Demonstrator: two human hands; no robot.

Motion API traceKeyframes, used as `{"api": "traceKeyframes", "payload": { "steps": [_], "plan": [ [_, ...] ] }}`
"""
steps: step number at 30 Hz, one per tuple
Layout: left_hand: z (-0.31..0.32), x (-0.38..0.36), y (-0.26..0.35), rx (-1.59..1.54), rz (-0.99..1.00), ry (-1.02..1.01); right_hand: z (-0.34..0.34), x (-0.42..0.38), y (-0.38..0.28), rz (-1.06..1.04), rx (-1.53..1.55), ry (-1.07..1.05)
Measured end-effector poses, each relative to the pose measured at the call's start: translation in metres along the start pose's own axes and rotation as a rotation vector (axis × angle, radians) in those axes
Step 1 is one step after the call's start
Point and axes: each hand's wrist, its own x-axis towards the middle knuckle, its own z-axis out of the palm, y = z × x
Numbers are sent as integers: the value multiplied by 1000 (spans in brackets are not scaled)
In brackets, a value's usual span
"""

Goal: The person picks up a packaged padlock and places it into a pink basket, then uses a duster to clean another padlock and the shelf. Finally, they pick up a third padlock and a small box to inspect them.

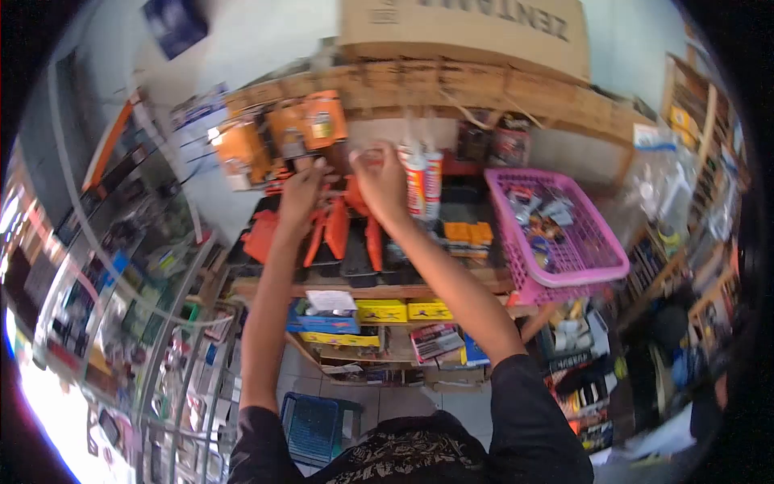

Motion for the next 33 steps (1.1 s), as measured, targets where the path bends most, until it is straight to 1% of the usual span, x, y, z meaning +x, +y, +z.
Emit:
{"api": "traceKeyframes", "payload": {
  "steps": [2,4,5,6,8,9,10,11,12,14,15,16,18,20,21,22,23,24,26,27,29,30,32,33],
  "plan": [
    [0,-15,-10,-32,-12,-63,-32,-37,8,-167,63,-4],
    [5,-45,-9,-75,-7,-155,-94,-76,-16,6,110,-336],
    [6,-53,-13,-84,-8,-218,-124,-91,-28,29,102,-463],
    [10,-62,-17,-89,-6,-224,-153,-100,-36,49,93,-594],
    [18,-76,-21,-53,-101,-373,-204,-108,-40,3,14,-728],
    [26,-76,-19,-58,-102,-376,-229,-101,-53,116,8,-775],
    [35,-77,-18,8,-111,-451,-254,-94,-66,236,2,-820],
    [46,-78,-16,71,-117,-526,-273,-83,-68,222,-61,-808],
    [59,-75,-13,61,-119,-528,-290,-66,-69,206,-125,-797],
    [88,-63,-6,154,-64,-623,-315,-26,-73,219,-377,-719],
    [104,-53,-12,134,-15,-661,-327,-6,-60,188,-493,-675],
    [123,-45,-12,129,-19,-657,-339,15,-39,153,-606,-628],
    [167,-29,-7,225,18,-683,-368,58,21,172,-639,-590],
    [208,-16,2,332,85,-755,-386,98,58,402,-873,-744],
    [231,-1,-11,389,180,-748,-397,105,92,403,-872,-746],
    [254,16,-32,447,275,-740,-406,109,132,583,-877,-832],
    [274,24,-41,490,476,-736,-412,112,154,762,-876,-916],
    [293,31,-48,531,678,-728,-409,110,155,761,-872,-917],
    [332,44,-59,743,849,-844,-389,97,151,1083,-855,-1016],
    [352,44,-66,745,844,-843,-381,91,151,1083,-852,-1022],
    [386,46,-79,1084,964,-1009,-374,79,156,1128,-741,-792],
    [390,49,-84,1083,960,-1012,-376,75,155,1131,-740,-794],
    [400,56,-96,1294,941,-1063,-386,66,152,1090,-489,-672],
    [397,61,-103,1225,1046,-1015,-391,57,178,1009,-492,-582]
  ]
}}
